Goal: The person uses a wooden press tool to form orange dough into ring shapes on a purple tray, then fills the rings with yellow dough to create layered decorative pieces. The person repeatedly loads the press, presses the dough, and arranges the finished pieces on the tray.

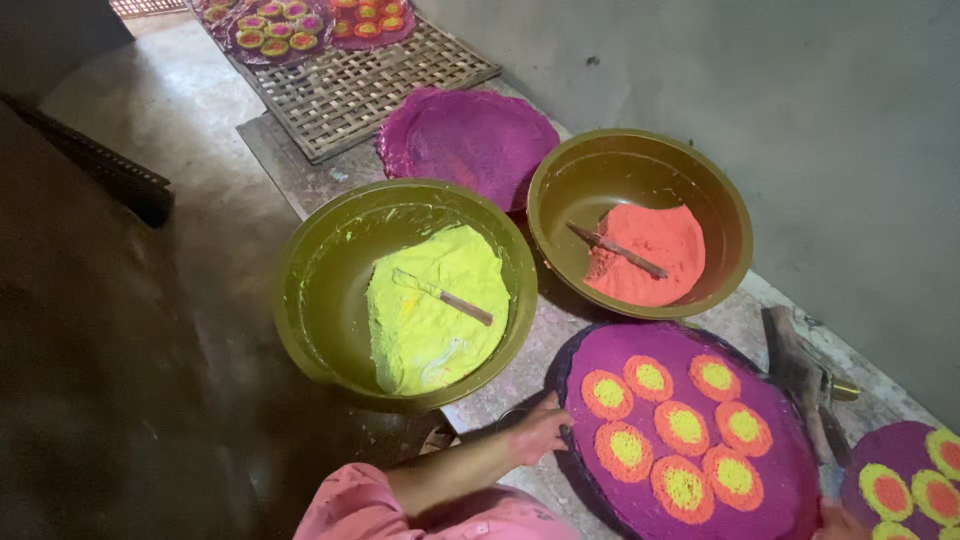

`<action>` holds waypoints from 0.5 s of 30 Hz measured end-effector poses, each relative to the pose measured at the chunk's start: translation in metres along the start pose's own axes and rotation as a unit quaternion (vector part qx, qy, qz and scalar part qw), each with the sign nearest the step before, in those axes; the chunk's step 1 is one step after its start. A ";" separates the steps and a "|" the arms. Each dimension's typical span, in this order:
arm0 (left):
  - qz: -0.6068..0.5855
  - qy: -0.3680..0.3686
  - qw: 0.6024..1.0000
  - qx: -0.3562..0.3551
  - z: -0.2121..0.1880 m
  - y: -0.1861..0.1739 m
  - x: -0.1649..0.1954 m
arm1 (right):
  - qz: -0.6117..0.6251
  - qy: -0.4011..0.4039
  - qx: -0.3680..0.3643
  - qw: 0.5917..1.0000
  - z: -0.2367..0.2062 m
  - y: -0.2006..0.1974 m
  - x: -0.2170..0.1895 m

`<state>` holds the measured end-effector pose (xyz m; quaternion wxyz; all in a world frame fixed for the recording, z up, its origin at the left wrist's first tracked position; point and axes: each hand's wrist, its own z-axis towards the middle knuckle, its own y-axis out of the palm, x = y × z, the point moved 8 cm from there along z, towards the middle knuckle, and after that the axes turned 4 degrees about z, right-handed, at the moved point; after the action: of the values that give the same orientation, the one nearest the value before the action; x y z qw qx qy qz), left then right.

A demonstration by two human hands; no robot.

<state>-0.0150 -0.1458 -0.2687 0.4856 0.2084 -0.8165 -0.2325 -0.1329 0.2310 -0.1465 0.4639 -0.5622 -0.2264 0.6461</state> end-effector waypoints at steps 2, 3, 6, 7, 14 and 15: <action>0.013 0.007 1.000 -0.016 -0.011 0.002 0.000 | 0.029 0.010 0.012 0.999 -0.014 -0.011 0.000; 0.020 0.009 0.999 -0.024 -0.016 0.002 0.001 | 0.043 0.013 0.016 0.999 -0.022 -0.016 0.001; 0.075 0.032 0.995 -0.054 -0.035 0.005 0.003 | 0.106 0.031 0.037 0.993 -0.056 -0.023 0.006; 0.097 0.021 0.994 -0.041 -0.040 0.001 0.001 | 0.128 0.042 0.044 0.990 -0.075 -0.033 0.015; 0.159 -0.010 0.977 -0.142 -0.063 -0.002 -0.022 | 0.123 0.197 0.029 0.972 -0.230 -0.060 0.094; 0.189 0.017 0.965 -0.181 -0.067 0.002 -0.022 | 0.124 0.185 0.044 0.974 -0.241 -0.064 0.095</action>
<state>0.0542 -0.1436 -0.2543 0.5637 -0.0368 -0.7772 -0.2772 0.1212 0.2870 -0.2078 0.4385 -0.6747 -0.0365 0.5925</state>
